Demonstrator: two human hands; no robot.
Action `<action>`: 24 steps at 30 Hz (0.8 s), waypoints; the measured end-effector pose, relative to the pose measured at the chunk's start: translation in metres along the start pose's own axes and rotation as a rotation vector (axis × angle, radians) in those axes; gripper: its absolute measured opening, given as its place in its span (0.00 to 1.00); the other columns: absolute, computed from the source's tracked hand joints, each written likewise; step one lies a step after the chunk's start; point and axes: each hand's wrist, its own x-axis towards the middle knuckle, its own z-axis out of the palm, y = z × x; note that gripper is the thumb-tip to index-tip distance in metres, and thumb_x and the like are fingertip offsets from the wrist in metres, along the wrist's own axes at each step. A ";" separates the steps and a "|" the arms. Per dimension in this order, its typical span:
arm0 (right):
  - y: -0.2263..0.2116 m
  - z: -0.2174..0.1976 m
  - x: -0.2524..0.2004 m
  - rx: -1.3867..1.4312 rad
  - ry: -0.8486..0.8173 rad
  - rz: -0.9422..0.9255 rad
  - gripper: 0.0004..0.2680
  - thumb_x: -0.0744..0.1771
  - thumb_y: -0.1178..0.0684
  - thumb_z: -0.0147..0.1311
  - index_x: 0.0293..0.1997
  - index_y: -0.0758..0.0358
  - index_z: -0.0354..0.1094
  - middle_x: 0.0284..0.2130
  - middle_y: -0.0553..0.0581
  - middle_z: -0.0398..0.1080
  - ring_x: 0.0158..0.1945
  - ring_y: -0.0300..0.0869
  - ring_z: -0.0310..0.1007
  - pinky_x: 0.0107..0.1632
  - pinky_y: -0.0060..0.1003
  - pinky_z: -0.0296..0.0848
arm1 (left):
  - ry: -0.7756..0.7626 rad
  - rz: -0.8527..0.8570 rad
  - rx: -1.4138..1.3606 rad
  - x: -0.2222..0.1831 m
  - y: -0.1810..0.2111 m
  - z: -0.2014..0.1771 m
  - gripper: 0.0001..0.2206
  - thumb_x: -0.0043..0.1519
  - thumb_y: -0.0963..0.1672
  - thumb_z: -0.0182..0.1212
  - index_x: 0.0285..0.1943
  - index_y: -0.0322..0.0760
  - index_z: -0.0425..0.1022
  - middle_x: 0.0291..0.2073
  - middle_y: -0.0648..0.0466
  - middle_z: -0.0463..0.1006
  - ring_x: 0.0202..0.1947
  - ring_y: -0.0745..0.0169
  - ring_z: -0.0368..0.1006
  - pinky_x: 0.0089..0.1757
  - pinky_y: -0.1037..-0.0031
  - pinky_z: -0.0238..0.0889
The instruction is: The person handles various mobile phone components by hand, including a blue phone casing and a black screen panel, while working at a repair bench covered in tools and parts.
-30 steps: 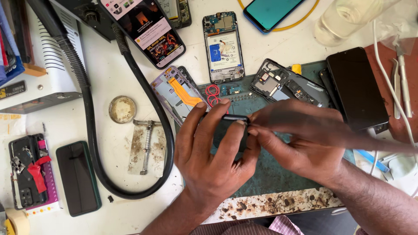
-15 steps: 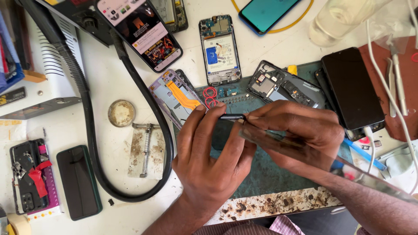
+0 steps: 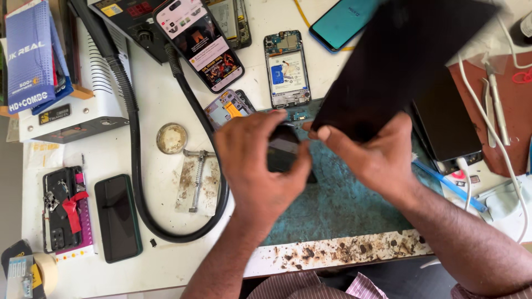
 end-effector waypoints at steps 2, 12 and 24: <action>0.005 -0.003 0.007 0.063 -0.021 0.041 0.04 0.68 0.62 0.59 0.45 0.70 0.76 0.38 0.58 0.81 0.41 0.38 0.83 0.48 0.33 0.84 | 0.026 -0.050 0.011 -0.002 -0.011 -0.002 0.20 0.48 0.40 0.76 0.49 0.36 0.74 0.42 0.51 0.75 0.44 0.54 0.71 0.47 0.60 0.65; 0.011 0.002 0.010 -0.092 -0.048 -0.018 0.07 0.64 0.61 0.64 0.42 0.70 0.71 0.36 0.56 0.76 0.40 0.37 0.76 0.45 0.31 0.76 | 0.063 -0.677 -0.650 -0.019 -0.060 0.013 0.13 0.61 0.40 0.74 0.51 0.33 0.74 0.41 0.55 0.76 0.41 0.71 0.71 0.46 0.79 0.69; 0.015 0.004 0.005 -0.121 0.077 -0.090 0.05 0.65 0.62 0.63 0.43 0.70 0.76 0.39 0.61 0.80 0.26 0.33 0.72 0.26 0.24 0.67 | -0.132 -0.179 -0.131 -0.025 -0.014 0.010 0.35 0.58 0.41 0.81 0.73 0.36 0.65 0.49 0.47 0.67 0.48 0.58 0.72 0.46 0.71 0.73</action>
